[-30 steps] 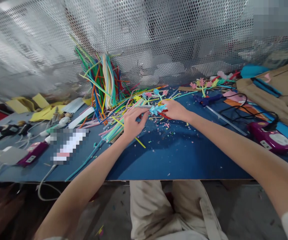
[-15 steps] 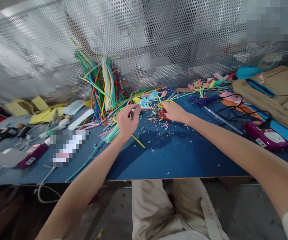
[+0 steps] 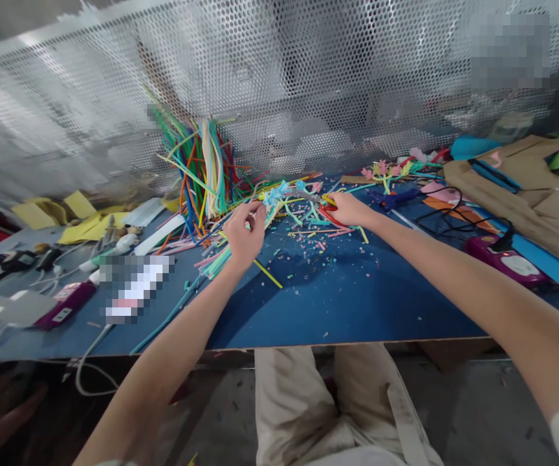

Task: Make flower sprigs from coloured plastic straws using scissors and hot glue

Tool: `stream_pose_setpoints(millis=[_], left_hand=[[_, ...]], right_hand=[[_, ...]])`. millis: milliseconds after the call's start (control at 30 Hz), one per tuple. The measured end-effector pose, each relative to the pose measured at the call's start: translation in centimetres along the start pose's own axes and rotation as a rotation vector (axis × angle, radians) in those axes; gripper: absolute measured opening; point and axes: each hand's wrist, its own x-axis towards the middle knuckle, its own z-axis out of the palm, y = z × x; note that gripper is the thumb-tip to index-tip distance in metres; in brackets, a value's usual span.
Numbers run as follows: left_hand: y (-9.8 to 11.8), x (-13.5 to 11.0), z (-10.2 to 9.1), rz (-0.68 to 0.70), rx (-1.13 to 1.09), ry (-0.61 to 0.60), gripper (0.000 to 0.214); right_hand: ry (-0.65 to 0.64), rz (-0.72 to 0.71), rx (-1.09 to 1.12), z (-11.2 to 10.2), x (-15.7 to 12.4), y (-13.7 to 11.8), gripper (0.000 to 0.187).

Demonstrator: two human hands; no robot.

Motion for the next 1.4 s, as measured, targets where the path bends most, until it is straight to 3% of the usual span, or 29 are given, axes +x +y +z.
stream_pose_setpoints(millis=[267,600,733,900,1033,1167,1267,1400], left_hand=[[0.1,0.2,0.0,0.025,0.012,0.004,0.03],[0.2,0.1,0.1,0.019,-0.01,-0.014,0.03],[0.4,-0.1,0.1,0.027,-0.014,-0.026,0.029],[0.4,-0.2,0.1,0.033,-0.018,-0.043,0.028],[0.4,-0.1,0.0,0.062,-0.023,-0.025,0.028],[0.6,0.0,-0.2,0.187,0.0,-0.021,0.023],[1.1,-0.2,-0.3,0.32,0.002,-0.105,0.016],[2.2,-0.7,0.1,0.413,-0.026,-0.247,0.015]], right_hand=[[-0.019,-0.096,0.062,-0.6,-0.5,0.3,0.018],[-0.09,-0.103,0.043,1.0,-0.8,0.1,0.015],[-0.079,-0.141,-0.05,1.4,-0.4,-0.2,0.015],[-0.092,-0.165,-0.159,1.7,0.0,-0.7,0.028],[-0.115,-0.167,-0.178,0.9,-0.4,-0.7,0.027],[-0.044,-0.123,-0.065,-1.2,-1.6,0.8,0.019],[0.076,-0.045,0.079,-2.4,-3.2,1.9,0.016],[0.112,0.035,0.496,-2.2,-6.0,1.9,0.027]])
